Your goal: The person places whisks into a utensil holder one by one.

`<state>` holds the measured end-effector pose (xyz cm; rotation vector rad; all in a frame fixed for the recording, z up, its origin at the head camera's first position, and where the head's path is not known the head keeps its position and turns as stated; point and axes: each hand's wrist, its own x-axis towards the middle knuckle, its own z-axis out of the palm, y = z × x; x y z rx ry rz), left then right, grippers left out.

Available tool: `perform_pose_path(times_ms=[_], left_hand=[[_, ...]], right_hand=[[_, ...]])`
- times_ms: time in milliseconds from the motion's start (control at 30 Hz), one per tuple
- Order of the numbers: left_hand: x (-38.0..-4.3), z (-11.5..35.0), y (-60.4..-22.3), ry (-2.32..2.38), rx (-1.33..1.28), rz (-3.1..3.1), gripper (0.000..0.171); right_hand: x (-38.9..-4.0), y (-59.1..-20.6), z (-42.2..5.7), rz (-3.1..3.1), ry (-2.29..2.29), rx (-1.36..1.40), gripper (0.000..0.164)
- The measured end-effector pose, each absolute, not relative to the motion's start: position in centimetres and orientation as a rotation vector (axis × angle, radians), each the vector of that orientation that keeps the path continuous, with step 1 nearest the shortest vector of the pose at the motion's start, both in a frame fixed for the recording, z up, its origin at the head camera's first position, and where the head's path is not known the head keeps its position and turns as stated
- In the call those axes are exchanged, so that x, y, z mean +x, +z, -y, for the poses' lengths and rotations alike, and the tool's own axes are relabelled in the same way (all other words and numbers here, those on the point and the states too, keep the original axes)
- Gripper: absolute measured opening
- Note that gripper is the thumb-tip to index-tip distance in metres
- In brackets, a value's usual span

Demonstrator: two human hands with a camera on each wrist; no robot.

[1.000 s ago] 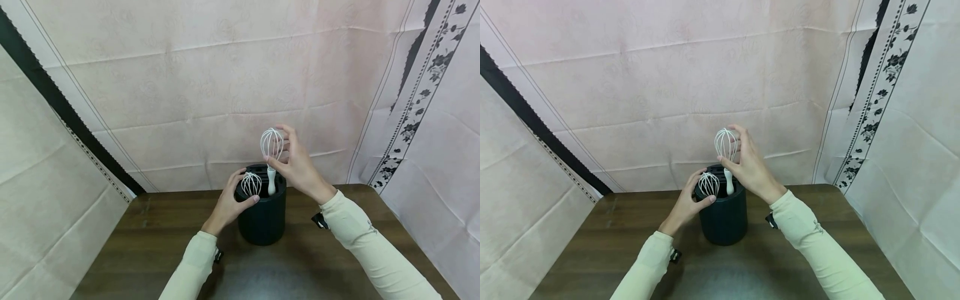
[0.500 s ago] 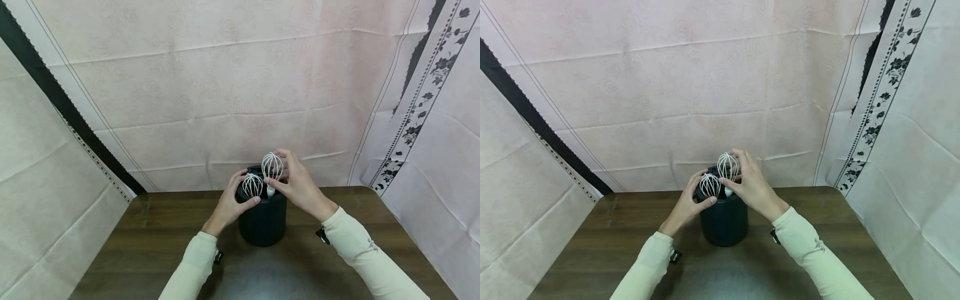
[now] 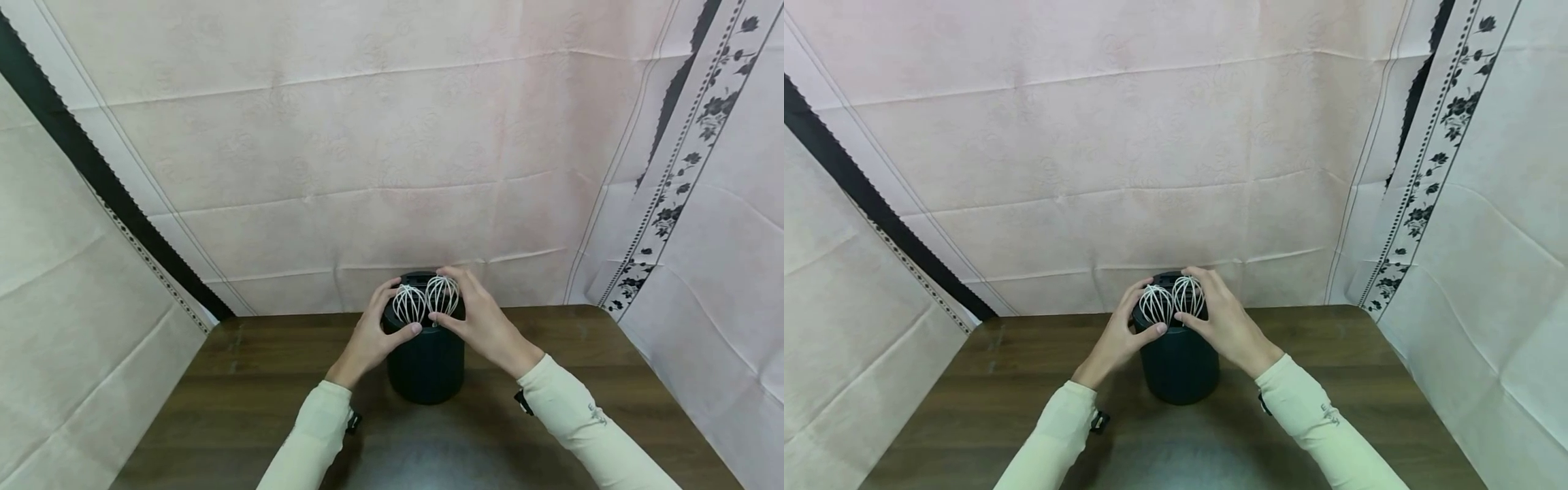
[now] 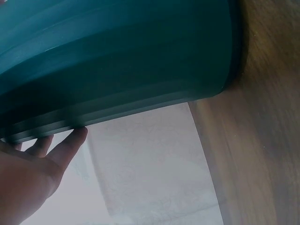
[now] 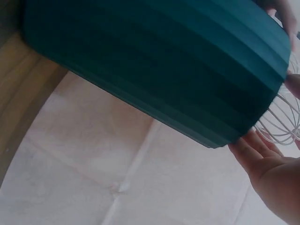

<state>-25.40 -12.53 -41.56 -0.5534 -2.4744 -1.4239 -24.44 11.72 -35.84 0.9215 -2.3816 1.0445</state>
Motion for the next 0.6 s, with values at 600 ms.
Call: perform_pose_path(times_ms=[600], left_hand=[[-25.5,12.5,-41.5,-1.345,-0.586,2.462,0.076]], right_hand=[[-24.0,-37.7,-11.8,2.423,0.994,0.888,0.078]])
